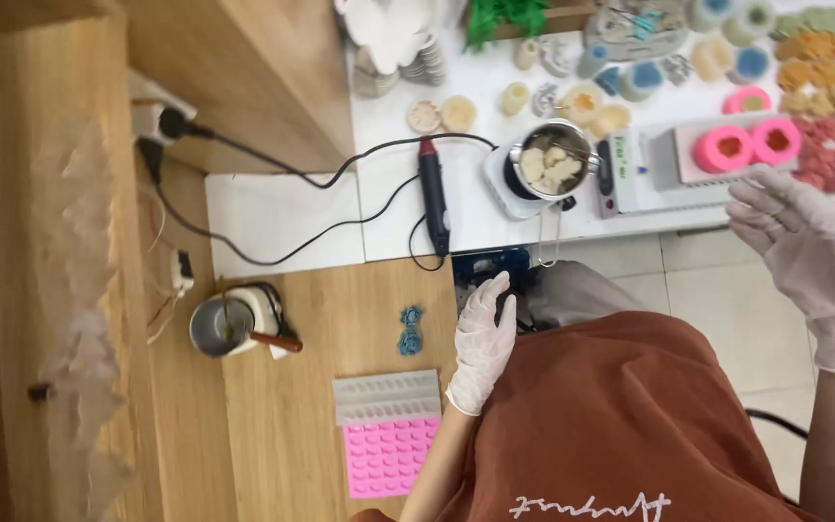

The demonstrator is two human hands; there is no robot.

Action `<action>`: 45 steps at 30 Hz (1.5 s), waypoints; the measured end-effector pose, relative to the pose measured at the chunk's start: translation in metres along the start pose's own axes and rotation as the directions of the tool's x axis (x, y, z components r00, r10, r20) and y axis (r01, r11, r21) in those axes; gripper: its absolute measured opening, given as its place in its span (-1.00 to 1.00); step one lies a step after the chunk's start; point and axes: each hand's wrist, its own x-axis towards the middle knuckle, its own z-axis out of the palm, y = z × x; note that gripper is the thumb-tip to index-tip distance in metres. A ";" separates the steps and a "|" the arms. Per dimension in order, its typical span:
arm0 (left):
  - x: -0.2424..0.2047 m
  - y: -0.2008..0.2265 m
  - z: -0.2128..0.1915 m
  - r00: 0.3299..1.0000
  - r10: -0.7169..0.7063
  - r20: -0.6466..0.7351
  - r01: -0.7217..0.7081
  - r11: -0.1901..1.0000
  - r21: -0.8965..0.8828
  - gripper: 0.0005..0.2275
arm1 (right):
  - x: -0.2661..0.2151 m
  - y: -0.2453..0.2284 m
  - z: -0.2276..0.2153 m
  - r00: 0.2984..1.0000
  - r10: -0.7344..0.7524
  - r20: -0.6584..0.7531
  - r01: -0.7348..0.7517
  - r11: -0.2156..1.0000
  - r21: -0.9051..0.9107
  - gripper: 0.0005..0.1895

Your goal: The recorder uses a heat gun to melt wax in a small pitcher, then pours it into silicone flower-shaped molds, and cleans up small wax pieces.

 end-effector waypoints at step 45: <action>-0.007 0.252 0.203 0.883 0.247 0.398 -0.093 0.925 -0.369 -0.71 | -0.189 0.062 -0.259 0.896 -0.096 -0.433 0.271 0.892 0.363 -0.32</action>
